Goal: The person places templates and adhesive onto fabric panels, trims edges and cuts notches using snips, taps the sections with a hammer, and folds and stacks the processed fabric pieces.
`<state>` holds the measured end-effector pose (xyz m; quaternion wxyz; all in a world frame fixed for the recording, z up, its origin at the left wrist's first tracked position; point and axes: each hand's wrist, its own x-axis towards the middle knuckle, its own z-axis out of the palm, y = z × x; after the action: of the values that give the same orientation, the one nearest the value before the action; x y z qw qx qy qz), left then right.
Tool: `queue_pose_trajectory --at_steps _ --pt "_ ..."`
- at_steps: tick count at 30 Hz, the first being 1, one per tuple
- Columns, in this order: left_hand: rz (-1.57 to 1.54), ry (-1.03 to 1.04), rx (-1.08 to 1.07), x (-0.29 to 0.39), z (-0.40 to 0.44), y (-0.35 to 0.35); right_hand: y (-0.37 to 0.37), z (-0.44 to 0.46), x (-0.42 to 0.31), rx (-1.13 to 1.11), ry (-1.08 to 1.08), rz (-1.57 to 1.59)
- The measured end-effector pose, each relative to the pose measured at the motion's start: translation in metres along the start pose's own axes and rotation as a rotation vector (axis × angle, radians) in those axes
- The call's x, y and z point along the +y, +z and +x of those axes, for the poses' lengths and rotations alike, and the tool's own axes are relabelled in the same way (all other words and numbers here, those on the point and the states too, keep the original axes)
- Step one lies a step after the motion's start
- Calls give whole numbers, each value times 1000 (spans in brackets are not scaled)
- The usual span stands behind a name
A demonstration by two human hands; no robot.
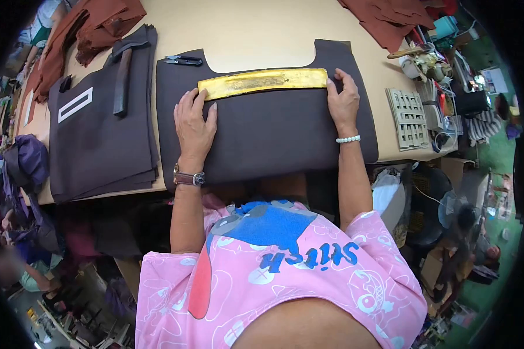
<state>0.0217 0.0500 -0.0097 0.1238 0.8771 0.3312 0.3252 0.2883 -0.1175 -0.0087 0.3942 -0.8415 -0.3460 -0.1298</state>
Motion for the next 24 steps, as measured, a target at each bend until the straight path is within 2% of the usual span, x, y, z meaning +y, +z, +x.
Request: queue_pose_trajectory --at_steps 2,11,24 --pt "-29 -28 6 1 2 -1 -3 4 -7 -3 117 86" --pt "-45 -45 1 -1 4 -2 -7 5 -6 -28 234 225" --pt "-93 -68 2 2 5 -4 -10 3 -6 -16 230 308"
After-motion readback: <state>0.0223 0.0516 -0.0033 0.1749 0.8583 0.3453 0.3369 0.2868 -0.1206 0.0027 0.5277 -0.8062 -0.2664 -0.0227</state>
